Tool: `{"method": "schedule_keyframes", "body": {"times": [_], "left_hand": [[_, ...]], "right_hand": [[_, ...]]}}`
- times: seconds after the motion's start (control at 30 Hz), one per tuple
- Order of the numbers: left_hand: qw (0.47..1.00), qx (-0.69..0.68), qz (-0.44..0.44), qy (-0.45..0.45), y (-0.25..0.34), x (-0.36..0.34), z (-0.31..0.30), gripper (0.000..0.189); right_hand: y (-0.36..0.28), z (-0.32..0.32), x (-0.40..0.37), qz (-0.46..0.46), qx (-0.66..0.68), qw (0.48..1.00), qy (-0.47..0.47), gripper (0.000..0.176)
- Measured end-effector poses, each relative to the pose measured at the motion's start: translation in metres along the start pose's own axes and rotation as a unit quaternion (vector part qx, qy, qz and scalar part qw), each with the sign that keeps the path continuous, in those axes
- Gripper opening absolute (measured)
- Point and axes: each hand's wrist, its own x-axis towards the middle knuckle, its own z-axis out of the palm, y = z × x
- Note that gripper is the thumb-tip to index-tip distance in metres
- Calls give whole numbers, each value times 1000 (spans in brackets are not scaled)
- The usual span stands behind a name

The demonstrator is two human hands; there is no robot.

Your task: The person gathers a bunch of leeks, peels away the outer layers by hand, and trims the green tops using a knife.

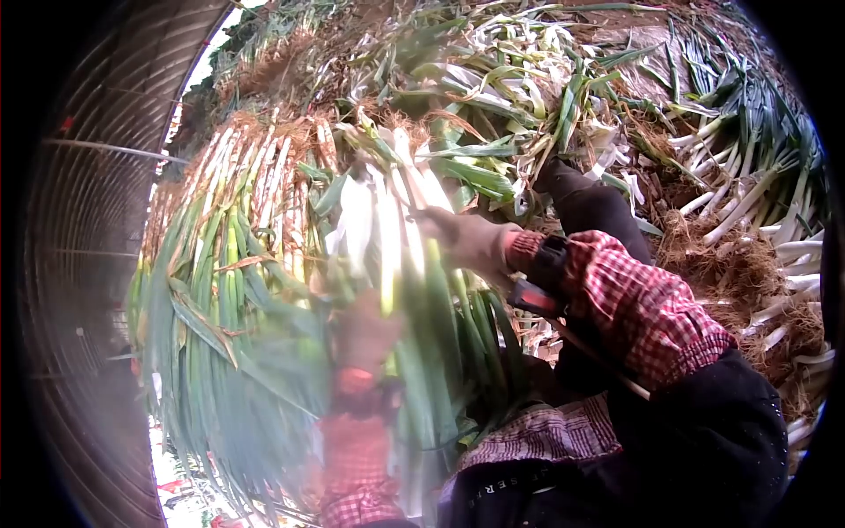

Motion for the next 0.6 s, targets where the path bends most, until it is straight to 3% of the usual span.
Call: {"method": "schedule_keyframes", "body": {"times": [0.03,0.17,0.27,0.3,0.37,0.47,0.53,0.6], "left_hand": [[999,20,33,20,-7,4,11,41],[998,-45,25,-24,2,6,28,41],[990,-78,90,73,3,28,38,46],[995,-43,64,62,7,46,39,48],[997,-81,-8,16,23,79,45,52],[996,-66,-65,-1,52,101,43,63],[994,-24,-106,-3,69,104,41,69],[994,-12,-105,-30,72,116,47,68]], "right_hand": [[6,2,18,-13,-5,1000,7,95],[25,11,61,-10,37,998,42,95],[11,12,40,-39,-15,998,-39,94],[10,11,28,-63,6,997,-45,94],[66,19,49,-120,17,991,50,95],[45,-12,4,-45,25,998,25,95],[50,-17,-3,-53,4,999,7,98],[47,-20,-6,-5,14,999,30,102]]}}
